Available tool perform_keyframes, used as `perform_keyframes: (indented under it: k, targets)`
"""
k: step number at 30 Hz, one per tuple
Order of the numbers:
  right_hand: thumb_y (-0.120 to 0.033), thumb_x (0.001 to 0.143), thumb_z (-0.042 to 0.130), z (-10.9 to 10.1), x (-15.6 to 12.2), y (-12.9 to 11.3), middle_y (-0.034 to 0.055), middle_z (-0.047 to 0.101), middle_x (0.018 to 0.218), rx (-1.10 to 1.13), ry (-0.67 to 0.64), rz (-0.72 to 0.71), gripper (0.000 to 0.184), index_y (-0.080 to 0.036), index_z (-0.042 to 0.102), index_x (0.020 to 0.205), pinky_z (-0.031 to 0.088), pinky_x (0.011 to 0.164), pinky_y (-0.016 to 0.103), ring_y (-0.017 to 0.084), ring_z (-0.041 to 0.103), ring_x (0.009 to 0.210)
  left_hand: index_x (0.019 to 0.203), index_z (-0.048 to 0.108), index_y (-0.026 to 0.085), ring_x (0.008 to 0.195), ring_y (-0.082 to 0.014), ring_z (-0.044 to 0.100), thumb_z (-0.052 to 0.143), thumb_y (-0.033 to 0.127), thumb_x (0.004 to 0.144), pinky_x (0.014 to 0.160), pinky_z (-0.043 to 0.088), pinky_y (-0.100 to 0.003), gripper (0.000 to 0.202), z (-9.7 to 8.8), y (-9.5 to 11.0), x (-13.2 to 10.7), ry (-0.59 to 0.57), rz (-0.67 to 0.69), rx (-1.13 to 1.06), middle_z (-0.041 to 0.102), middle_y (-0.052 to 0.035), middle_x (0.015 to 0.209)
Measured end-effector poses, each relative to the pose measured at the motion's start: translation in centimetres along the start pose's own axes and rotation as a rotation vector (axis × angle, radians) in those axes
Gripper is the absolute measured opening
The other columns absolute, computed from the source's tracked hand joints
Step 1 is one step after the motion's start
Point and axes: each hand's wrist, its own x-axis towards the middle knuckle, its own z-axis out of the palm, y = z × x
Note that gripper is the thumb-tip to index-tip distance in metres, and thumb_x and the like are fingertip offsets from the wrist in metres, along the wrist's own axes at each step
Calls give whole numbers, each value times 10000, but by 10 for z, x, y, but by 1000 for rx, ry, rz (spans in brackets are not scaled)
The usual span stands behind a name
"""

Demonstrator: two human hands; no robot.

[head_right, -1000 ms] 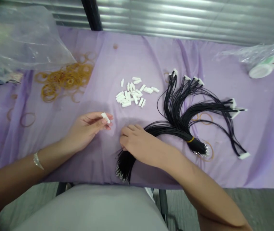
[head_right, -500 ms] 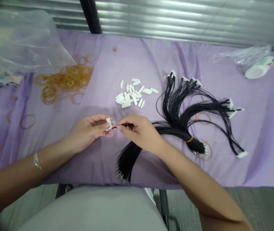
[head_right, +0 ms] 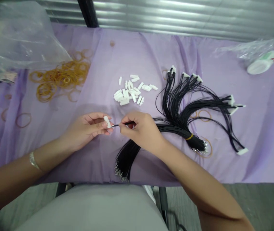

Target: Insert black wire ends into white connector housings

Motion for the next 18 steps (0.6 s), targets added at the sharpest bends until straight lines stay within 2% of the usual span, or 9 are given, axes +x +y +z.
perform_keyframes:
  k: [12, 18]
  targets:
    - [-51, 655, 587, -1, -5, -5, -36, 523, 614, -81, 31, -140, 85, -125, 621, 681, 346, 551, 170, 40, 448, 565, 898, 625, 128, 651, -116, 632, 692, 194, 701, 627, 536, -225, 218, 3, 3, -3, 16, -3, 123, 661, -24, 770]
    - [-75, 676, 586, 2, -6, -6, -48, 538, 582, -32, 12, -114, 70, -130, 628, 663, 346, 532, 146, 25, 443, 532, 874, 623, 120, 647, -106, 627, 697, 209, 690, 636, 527, -211, 218, 5, 5, -2, 24, -25, 174, 663, -23, 774]
